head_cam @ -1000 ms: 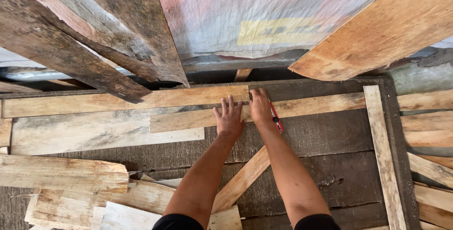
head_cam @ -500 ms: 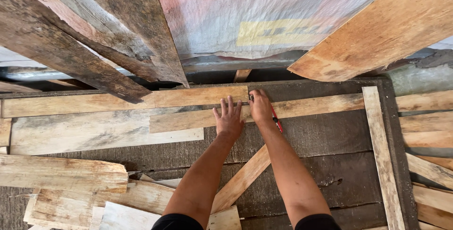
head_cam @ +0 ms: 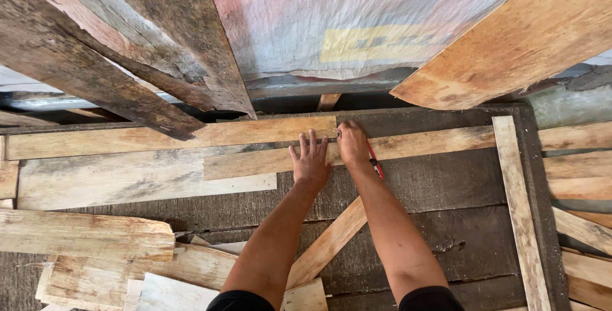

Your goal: Cutting and fitting small wood veneer sheets onto a workbench to create a pattern.

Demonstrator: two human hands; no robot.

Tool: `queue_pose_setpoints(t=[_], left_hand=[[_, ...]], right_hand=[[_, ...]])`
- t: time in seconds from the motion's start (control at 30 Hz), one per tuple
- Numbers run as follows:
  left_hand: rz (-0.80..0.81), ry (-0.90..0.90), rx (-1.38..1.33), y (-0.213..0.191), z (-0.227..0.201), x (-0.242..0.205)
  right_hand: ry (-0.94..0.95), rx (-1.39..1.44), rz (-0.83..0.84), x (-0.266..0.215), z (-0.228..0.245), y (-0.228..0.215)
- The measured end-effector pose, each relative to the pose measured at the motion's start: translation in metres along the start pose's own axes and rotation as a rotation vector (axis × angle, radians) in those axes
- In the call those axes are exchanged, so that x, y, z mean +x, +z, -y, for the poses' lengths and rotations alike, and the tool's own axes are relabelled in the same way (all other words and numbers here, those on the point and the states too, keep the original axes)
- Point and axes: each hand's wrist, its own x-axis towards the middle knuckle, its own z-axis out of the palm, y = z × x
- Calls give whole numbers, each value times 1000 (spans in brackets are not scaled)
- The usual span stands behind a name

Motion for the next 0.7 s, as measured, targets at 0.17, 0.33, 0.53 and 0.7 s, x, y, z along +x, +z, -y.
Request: queue_pose_setpoints(t=[0.17, 0.33, 0.53, 0.7], left_hand=[[9, 2, -7, -2, -1, -1], [2, -6, -19, 1, -1, 0], [-24, -21, -14, 1, -1, 0], [-30, 0, -12, 5, 1, 4]], right_hand=[[26, 141, -66, 14, -23, 18], [345, 619, -79, 31, -7, -4], [391, 1206, -252, 33, -16, -4], [327, 647, -252, -20, -22, -8]])
